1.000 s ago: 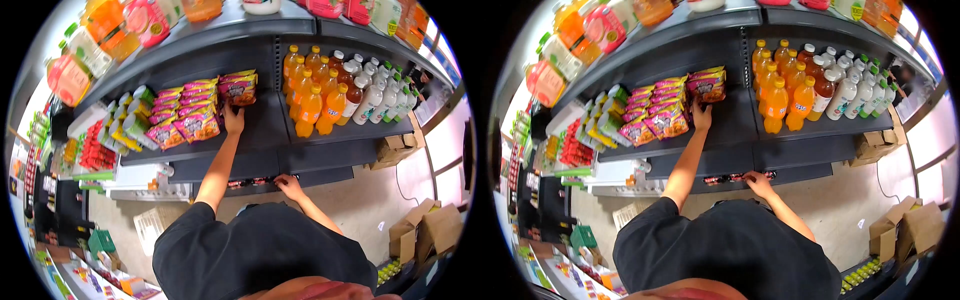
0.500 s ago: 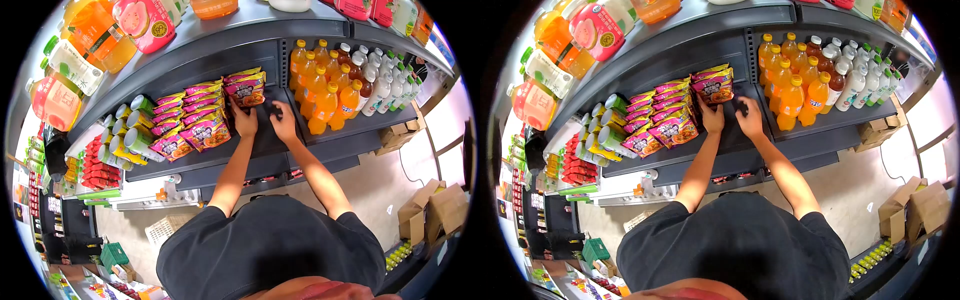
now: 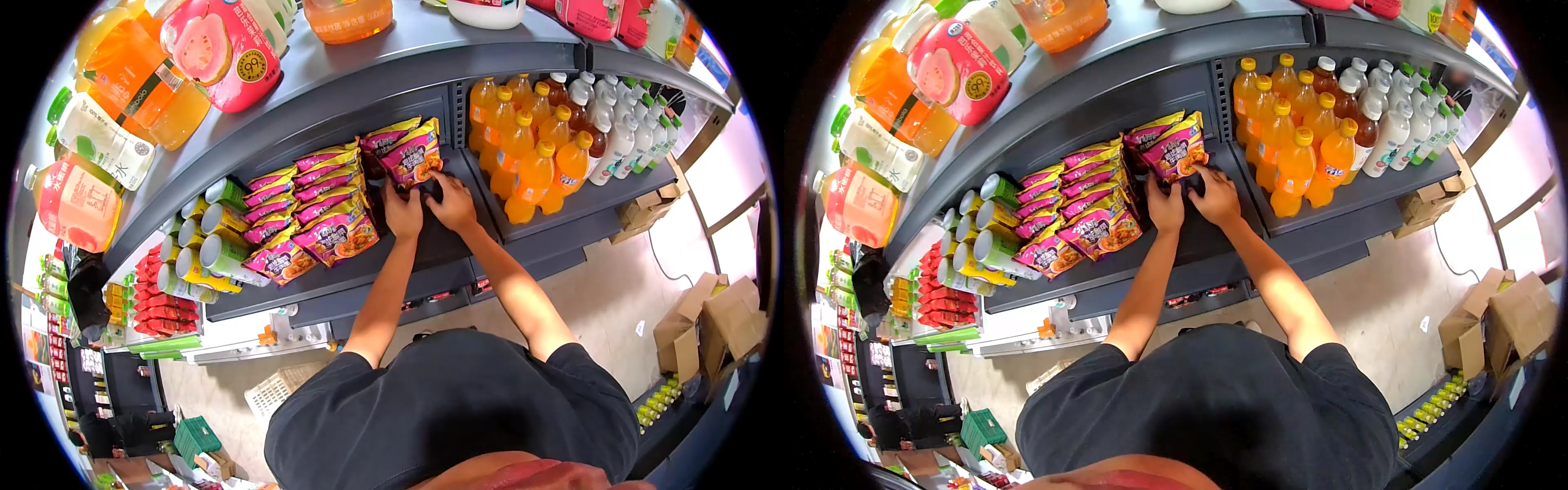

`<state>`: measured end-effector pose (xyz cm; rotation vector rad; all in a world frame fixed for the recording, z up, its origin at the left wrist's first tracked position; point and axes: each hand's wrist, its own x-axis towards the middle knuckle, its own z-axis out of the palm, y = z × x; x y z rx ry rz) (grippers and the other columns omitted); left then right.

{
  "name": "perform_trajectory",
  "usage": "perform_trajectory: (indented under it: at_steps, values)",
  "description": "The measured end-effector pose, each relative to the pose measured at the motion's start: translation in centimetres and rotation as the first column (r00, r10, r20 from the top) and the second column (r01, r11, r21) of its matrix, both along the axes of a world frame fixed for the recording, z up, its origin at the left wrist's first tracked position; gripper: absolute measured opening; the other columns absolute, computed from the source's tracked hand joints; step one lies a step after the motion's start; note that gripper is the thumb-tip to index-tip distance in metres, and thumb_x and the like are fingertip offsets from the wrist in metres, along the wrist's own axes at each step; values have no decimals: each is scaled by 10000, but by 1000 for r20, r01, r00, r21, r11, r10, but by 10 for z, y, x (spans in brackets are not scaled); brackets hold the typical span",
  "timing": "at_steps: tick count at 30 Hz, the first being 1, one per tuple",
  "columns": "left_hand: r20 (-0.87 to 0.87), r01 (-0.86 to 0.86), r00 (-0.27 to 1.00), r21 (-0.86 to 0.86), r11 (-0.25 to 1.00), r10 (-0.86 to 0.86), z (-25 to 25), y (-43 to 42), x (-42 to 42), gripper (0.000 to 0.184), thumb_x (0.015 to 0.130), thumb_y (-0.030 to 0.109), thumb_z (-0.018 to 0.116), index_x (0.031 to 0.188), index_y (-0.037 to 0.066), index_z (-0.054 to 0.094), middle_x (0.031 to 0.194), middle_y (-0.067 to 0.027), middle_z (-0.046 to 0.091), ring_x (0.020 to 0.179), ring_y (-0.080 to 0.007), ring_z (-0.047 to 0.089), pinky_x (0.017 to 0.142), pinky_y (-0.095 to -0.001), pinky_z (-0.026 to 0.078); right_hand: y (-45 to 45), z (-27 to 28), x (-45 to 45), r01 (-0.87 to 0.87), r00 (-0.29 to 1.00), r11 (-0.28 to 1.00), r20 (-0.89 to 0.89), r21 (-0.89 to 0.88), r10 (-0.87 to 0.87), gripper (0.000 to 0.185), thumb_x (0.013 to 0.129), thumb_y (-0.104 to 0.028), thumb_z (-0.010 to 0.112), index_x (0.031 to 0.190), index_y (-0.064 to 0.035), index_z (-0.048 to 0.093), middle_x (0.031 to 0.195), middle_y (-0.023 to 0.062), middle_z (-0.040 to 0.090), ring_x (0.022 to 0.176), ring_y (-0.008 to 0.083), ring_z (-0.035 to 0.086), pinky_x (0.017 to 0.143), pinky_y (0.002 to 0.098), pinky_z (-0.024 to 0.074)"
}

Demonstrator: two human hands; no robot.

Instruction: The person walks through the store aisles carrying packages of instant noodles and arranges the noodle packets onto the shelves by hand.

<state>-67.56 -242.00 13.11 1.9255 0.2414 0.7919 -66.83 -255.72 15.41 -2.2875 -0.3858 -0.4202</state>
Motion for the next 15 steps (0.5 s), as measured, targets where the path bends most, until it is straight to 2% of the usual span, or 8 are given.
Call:
perform_trajectory:
  at_steps: [1, 5, 8, 13, 15]
  values:
    - [-6, 6, 1000, -1, 1000, -6, -2, 0, 1, 777, 833, 277, 678, 1506, 23, 383, 1324, -203, 563, 921, -326, 671, 850, -437, 522, 2, 0, 0, 19, 1000, 999, 12, -32, -19, 598, 849, -260, 721, 1408, -179, 526, 1295, 114, 623, 1244, 330, 550, 1031, 445, 442]
    - [9, -52, 999, 81, 995, 52, -9, 1, 6, 754, 825, 294, 686, 1475, 24, 417, 1258, -196, 593, 891, -326, 668, 834, -447, 522, 5, -13, 22, 81, 991, 984, 90, 157, -96, 568, 847, -231, 726, 1381, -155, 547, 1372, 123, 574, 1267, 367, 519, 1041, 459, 453]
    - [-77, -42, 996, 8, 999, 42, 10, -5, -4, 755, 841, 313, 691, 1482, 24, 417, 1050, -158, 645, 851, -292, 650, 800, -413, 516, 5, -14, 42, 209, 963, 955, 127, 211, -239, 563, 860, -255, 717, 1386, -154, 544, 1393, 131, 562, 1282, 367, 512, 1053, 461, 445]
    - [-84, -43, 995, 71, 997, 49, 8, -3, -3, 787, 836, 344, 688, 1502, 48, 390, 995, -141, 658, 820, -296, 649, 766, -419, 520, 7, -5, 41, 142, 989, 989, 33, 49, -144, 658, 921, -393, 661, 1493, -167, 427, 1316, 196, 612, 1286, 381, 525, 1025, 472, 451]
    - [-63, -41, 997, 92, 995, 47, 5, -4, -3, 786, 835, 345, 687, 1501, 50, 390, 994, -141, 661, 814, -298, 651, 759, -422, 521, 3, 2, 39, 132, 991, 985, -36, 111, -129, 670, 921, -394, 660, 1501, -163, 418, 1302, 203, 618, 1264, 390, 540, 1020, 477, 455]
